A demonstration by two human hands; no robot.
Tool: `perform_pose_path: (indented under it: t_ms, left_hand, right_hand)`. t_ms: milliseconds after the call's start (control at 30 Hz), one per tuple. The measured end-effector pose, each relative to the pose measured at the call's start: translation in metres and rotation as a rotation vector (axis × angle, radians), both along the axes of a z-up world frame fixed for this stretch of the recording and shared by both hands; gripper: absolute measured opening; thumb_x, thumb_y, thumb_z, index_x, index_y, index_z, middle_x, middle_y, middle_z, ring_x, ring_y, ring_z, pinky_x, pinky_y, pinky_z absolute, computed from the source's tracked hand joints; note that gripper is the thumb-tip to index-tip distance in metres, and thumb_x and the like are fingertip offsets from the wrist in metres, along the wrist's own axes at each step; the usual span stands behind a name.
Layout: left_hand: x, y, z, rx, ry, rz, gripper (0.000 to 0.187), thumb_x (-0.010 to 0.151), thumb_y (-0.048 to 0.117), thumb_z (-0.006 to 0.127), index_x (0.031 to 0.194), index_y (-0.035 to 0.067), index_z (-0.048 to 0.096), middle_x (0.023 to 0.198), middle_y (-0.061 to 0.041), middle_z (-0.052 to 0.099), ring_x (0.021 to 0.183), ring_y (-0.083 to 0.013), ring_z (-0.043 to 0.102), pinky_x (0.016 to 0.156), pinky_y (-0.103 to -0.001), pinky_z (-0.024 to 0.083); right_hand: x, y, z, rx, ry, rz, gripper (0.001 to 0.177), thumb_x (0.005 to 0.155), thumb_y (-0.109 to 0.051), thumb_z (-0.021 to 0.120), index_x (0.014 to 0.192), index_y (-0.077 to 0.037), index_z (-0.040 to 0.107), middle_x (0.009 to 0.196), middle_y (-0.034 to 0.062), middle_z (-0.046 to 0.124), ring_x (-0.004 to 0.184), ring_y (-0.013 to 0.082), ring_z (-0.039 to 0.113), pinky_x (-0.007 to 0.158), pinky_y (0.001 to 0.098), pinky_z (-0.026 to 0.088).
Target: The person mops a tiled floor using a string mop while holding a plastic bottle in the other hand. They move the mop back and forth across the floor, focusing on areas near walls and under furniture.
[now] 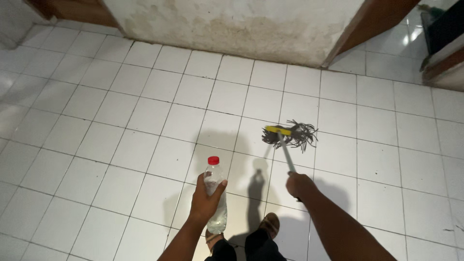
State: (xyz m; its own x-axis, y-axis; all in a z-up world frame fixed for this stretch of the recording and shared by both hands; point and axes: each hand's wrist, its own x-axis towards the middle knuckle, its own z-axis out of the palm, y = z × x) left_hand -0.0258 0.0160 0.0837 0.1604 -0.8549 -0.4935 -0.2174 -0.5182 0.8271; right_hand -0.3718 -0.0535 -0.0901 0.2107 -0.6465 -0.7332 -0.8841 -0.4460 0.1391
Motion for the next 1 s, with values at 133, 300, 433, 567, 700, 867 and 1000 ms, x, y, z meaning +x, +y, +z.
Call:
perform_pose_path:
  t_ms: [133, 300, 433, 567, 700, 867, 1000]
  left_hand:
    - [0.022, 0.005, -0.005, 0.081, -0.055, -0.012, 0.079, 0.083, 0.050, 0.073, 0.146, 0.014, 0.040, 0.124, -0.018, 0.067, 0.112, -0.0292, 0.071, 0.093, -0.041, 0.059]
    - [0.048, 0.008, -0.008, 0.072, -0.092, -0.010, 0.080, 0.082, 0.052, 0.074, 0.145, 0.015, 0.040, 0.123, -0.019, 0.069, 0.111, -0.0292, 0.072, 0.094, -0.042, 0.058]
    - [0.059, 0.004, -0.008, 0.069, -0.103, -0.039, 0.079, 0.082, 0.051, 0.073, 0.144, 0.014, 0.042, 0.119, -0.019, 0.071, 0.106, -0.0299, 0.074, 0.091, -0.042, 0.059]
    - [0.065, -0.002, -0.010, 0.034, -0.084, -0.070, 0.077, 0.083, 0.051, 0.073, 0.142, 0.012, 0.042, 0.116, -0.018, 0.071, 0.103, -0.0281, 0.074, 0.088, -0.041, 0.060]
    - [0.072, -0.001, -0.012, 0.043, -0.054, -0.111, 0.076, 0.083, 0.051, 0.072, 0.140, 0.012, 0.042, 0.112, -0.018, 0.071, 0.099, -0.0286, 0.076, 0.086, -0.040, 0.061]
    - [0.069, 0.001, -0.020, 0.026, -0.048, -0.155, 0.075, 0.083, 0.051, 0.073, 0.140, 0.012, 0.042, 0.114, -0.019, 0.071, 0.099, -0.0287, 0.075, 0.085, -0.041, 0.061]
    - [0.066, 0.005, -0.026, 0.046, -0.037, -0.196, 0.077, 0.083, 0.051, 0.073, 0.142, 0.013, 0.040, 0.118, -0.019, 0.069, 0.101, -0.0279, 0.074, 0.087, -0.042, 0.061]
  right_hand:
    - [0.062, -0.013, 0.014, 0.026, -0.164, -0.301, 0.041, 0.105, -0.017, 0.044, 0.141, -0.005, 0.060, 0.123, 0.0128, 0.077, 0.098, 0.0250, 0.075, 0.081, 0.0376, 0.062]
    - [0.153, 0.007, 0.086, 0.098, -0.202, -0.436, 0.061, 0.101, -0.009, 0.045, 0.157, -0.031, 0.039, 0.137, 0.0107, 0.064, 0.116, 0.0289, 0.068, 0.095, 0.0434, 0.058]
    - [0.172, 0.022, 0.107, 0.183, -0.088, -0.543, 0.059, 0.107, -0.013, 0.040, 0.159, -0.040, 0.035, 0.136, 0.0079, 0.066, 0.115, 0.0259, 0.073, 0.096, 0.0435, 0.062]
    - [0.122, 0.050, 0.092, 0.005, -0.198, -0.641, 0.043, 0.109, -0.031, 0.038, 0.145, -0.050, 0.052, 0.127, 0.0022, 0.072, 0.104, 0.0208, 0.072, 0.091, 0.0411, 0.058]
    - [0.066, 0.072, 0.096, 0.081, 0.034, -0.722, 0.046, 0.112, -0.032, 0.030, 0.154, -0.049, 0.040, 0.110, 0.0051, 0.078, 0.086, 0.0159, 0.075, 0.079, 0.0360, 0.064]
    - [0.043, 0.096, 0.101, 0.063, -0.013, -0.925, 0.048, 0.111, -0.026, 0.033, 0.159, -0.036, 0.035, 0.111, 0.0095, 0.077, 0.081, 0.0184, 0.076, 0.074, 0.0368, 0.064]
    - [0.081, 0.105, 0.089, 0.048, -0.144, -1.009, 0.043, 0.110, -0.026, 0.037, 0.153, -0.022, 0.045, 0.113, 0.0129, 0.076, 0.086, 0.0216, 0.077, 0.075, 0.0357, 0.064]
